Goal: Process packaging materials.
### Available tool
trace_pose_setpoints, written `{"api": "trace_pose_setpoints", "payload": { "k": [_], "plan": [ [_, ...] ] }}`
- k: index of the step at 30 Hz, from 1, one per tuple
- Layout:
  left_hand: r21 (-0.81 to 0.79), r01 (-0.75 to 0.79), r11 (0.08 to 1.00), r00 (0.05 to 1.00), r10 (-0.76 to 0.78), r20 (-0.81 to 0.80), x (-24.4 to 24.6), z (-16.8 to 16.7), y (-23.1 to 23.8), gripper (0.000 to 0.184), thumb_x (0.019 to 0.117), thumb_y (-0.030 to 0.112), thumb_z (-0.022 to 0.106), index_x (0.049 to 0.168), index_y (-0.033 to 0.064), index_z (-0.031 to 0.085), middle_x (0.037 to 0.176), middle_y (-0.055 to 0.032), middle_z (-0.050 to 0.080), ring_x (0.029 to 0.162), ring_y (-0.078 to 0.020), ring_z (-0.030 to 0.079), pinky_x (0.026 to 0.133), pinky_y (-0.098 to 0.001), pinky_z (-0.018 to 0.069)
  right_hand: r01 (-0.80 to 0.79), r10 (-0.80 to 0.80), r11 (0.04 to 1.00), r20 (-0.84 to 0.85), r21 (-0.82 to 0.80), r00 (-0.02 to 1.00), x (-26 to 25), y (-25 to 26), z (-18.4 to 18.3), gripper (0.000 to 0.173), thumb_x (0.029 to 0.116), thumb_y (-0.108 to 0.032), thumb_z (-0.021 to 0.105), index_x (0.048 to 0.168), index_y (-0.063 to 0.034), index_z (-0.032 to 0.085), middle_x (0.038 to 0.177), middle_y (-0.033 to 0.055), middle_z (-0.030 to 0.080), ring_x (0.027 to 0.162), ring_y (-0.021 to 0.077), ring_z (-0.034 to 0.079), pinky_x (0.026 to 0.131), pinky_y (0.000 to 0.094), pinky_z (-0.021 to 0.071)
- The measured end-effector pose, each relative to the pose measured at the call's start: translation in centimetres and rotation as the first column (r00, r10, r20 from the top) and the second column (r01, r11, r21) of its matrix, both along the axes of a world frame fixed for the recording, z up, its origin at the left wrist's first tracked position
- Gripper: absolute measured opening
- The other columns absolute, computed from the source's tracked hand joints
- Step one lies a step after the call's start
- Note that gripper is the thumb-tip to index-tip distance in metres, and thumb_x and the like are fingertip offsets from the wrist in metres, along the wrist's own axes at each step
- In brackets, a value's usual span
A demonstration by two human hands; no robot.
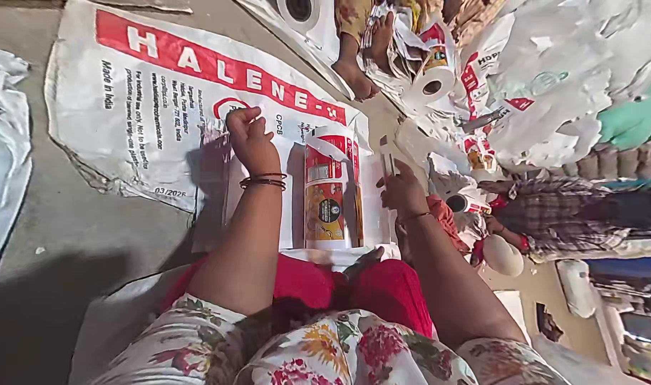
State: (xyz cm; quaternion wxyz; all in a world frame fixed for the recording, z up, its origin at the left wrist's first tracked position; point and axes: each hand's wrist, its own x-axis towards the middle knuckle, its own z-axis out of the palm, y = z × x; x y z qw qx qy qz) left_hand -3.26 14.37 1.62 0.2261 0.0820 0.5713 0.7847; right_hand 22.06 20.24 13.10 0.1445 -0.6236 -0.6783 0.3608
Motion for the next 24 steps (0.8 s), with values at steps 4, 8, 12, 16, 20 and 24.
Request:
{"api": "trace_pose_setpoints", "payload": {
  "k": [4, 8, 12, 16, 20, 24],
  "plan": [
    [0.03, 0.019, 0.999, 0.996, -0.017, -0.086, 0.9, -0.3, 0.4, 0.028, 0.1049, 0.014, 0.043, 0.123, -0.0003, 0.059, 0.119, -0.012, 0.062, 0.098, -0.0149, 0.065, 0.08, -0.0323, 0.0563, -0.02, 0.01, 0.996, 0.115, 0.082, 0.993, -0.9, 4.2, -1.3, 0.044, 0.1024, -0.02, 0.062, 0.14, -0.0038, 0.047, 0.09, 0.0131, 0.062, 0.059, 0.0185, 0.06, 0.056, 0.037, 0.0561],
    [-0.413, 0.444, 0.795, 0.766, -0.576, -0.285, 2.2, -0.5, 1.3, 0.042, 0.1008, 0.013, 0.058, 0.143, 0.0095, 0.056, 0.125, -0.0214, 0.063, 0.105, -0.0306, 0.066, 0.092, -0.0489, 0.0551, -0.128, 0.117, 0.992, 0.325, 0.013, 0.939, -2.8, 5.3, -2.4, 0.042, 0.1085, -0.021, 0.048, 0.148, -0.0095, 0.041, 0.1, 0.0147, 0.066, 0.066, 0.0236, 0.067, 0.062, 0.0435, 0.0594],
    [-0.598, 0.622, 0.505, 0.398, -0.862, -0.314, 5.2, -1.2, 2.6, 0.079, 0.1003, 0.017, 0.064, 0.166, 0.0295, 0.022, 0.114, -0.0201, 0.07, 0.098, -0.0357, 0.069, 0.09, -0.0588, 0.054, -0.217, 0.245, 0.969, 0.449, -0.116, 0.859, -2.6, 3.8, -1.5, 0.062, 0.1114, -0.022, 0.043, 0.166, -0.0304, 0.014, 0.101, 0.0147, 0.069, 0.062, 0.0233, 0.066, 0.057, 0.042, 0.0579],
    [-0.511, 0.599, 0.617, 0.561, -0.778, -0.282, 6.3, -1.8, 2.9, 0.033, 0.1075, 0.022, 0.052, 0.138, 0.021, 0.065, 0.12, -0.013, 0.072, 0.104, -0.0281, 0.071, 0.094, -0.0519, 0.0553, -0.289, 0.341, 0.94, 0.535, -0.181, 0.773, -1.6, 1.6, -0.7, 0.055, 0.1122, -0.022, 0.041, 0.164, -0.0339, 0.027, 0.101, 0.0147, 0.07, 0.064, 0.0254, 0.065, 0.059, 0.0455, 0.057],
    [-0.481, 0.563, 0.672, 0.599, -0.733, -0.323, 6.3, -2.4, 2.9, 0.032, 0.1094, 0.024, 0.048, 0.131, 0.0164, 0.07, 0.105, -0.0095, 0.075, 0.089, -0.0224, 0.072, 0.085, -0.0458, 0.0579, -0.356, 0.385, 0.919, 0.586, -0.171, 0.713, -1.1, 1.2, -1.5, 0.055, 0.1118, -0.021, 0.04, 0.164, -0.033, 0.027, 0.102, 0.0173, 0.07, 0.068, 0.031, 0.067, 0.065, 0.0526, 0.0575],
    [-0.43, 0.582, 0.69, 0.629, -0.717, -0.299, 6.2, -2.3, 2.5, 0.033, 0.1118, 0.026, 0.044, 0.133, 0.0162, 0.068, 0.114, -0.0093, 0.074, 0.089, -0.0195, 0.073, 0.086, -0.0423, 0.0588, -0.386, 0.379, 0.914, 0.591, -0.122, 0.712, -1.1, 0.7, -1.8, 0.054, 0.1121, -0.021, 0.039, 0.164, -0.0308, 0.029, 0.105, 0.0172, 0.071, 0.072, 0.0324, 0.069, 0.068, 0.0542, 0.0577]
  ]
}}
